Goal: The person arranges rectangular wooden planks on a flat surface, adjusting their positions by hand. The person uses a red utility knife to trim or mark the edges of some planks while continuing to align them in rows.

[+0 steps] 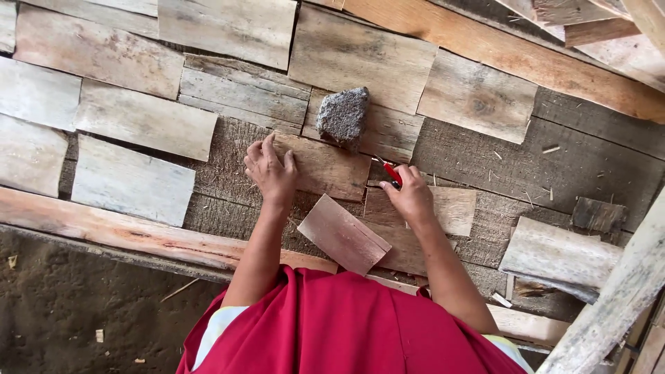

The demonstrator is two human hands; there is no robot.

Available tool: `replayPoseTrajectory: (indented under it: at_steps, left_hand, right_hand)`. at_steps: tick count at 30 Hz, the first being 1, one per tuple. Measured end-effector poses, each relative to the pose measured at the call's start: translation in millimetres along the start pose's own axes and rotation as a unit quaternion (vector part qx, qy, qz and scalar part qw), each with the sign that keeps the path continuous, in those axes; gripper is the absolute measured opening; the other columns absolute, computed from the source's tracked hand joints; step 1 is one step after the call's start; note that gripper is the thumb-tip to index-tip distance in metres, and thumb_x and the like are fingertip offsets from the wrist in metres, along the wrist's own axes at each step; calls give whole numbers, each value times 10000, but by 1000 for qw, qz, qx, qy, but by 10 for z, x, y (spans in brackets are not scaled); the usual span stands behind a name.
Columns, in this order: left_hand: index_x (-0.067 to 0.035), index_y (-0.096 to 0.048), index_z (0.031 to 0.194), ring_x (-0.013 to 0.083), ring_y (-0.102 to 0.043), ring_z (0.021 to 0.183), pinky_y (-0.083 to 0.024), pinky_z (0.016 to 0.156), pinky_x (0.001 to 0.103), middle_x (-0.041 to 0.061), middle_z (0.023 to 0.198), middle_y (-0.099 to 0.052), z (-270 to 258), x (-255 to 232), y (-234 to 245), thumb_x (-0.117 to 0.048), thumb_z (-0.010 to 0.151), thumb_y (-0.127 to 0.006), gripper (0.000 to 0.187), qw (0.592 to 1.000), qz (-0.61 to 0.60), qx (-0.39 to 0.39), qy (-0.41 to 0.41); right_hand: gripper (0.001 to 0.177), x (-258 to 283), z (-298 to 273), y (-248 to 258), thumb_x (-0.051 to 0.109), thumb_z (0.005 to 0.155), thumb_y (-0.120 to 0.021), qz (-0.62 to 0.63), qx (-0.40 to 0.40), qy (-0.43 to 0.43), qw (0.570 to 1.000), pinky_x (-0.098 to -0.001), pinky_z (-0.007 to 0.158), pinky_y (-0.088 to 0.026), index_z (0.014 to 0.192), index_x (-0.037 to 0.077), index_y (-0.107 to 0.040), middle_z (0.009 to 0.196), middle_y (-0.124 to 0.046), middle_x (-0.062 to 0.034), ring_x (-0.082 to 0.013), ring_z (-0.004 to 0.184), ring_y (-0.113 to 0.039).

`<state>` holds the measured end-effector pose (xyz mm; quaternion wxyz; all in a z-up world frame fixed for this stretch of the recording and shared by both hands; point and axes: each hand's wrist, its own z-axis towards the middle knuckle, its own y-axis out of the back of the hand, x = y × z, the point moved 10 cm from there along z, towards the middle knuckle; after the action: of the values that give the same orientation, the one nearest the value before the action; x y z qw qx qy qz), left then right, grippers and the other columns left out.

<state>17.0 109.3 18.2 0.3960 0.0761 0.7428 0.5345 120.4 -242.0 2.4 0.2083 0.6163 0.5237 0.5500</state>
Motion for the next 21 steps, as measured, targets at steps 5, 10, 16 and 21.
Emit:
replayPoseTrajectory:
  at_steps: [5, 10, 16, 21]
  left_hand:
    - [-200, -562, 1342, 345, -407, 1178, -380, 912, 479, 103, 1266, -441, -67, -259, 12, -210, 899, -744, 479, 998, -5, 8, -58]
    - [-230, -613, 1215, 271, -393, 1160, -368, 898, 408, 50, 1192, -500, -149, -473, -356, -213, 937, -666, 283, 986, 46, 20, -158]
    - [-266, -588, 1066, 282, -492, 1134, -419, 813, 439, -7, 1125, -556, -195, -540, -418, -296, 765, -703, 324, 960, 64, -66, -263]
    - [-263, -603, 1073, 277, -519, 1095, -431, 822, 423, -6, 1070, -549, -63, -538, -475, -290, 834, -720, 268, 959, 11, -98, -264]
  right_hand:
    - [328, 136, -9, 185, 291, 823, -833, 68, -28, -14, 997, -542, 774, -572, 1045, 131, -652, 965, -644, -128, -426, 931, -699]
    - [327, 490, 69, 143, 248, 835, -840, 95, -23, 3, 995, -469, 773, -580, 1093, 122, -684, 978, -664, -115, -366, 927, -708]
    - [386, 543, 125, 13, 274, 825, -836, 78, -3, 11, 997, -480, 732, -583, 1137, 106, -682, 964, -625, -120, -387, 880, -702]
    - [309, 566, 103, 175, 297, 856, -832, 159, -28, -24, 987, -488, 717, -563, 1057, 111, -689, 918, -651, -139, -408, 866, -706]
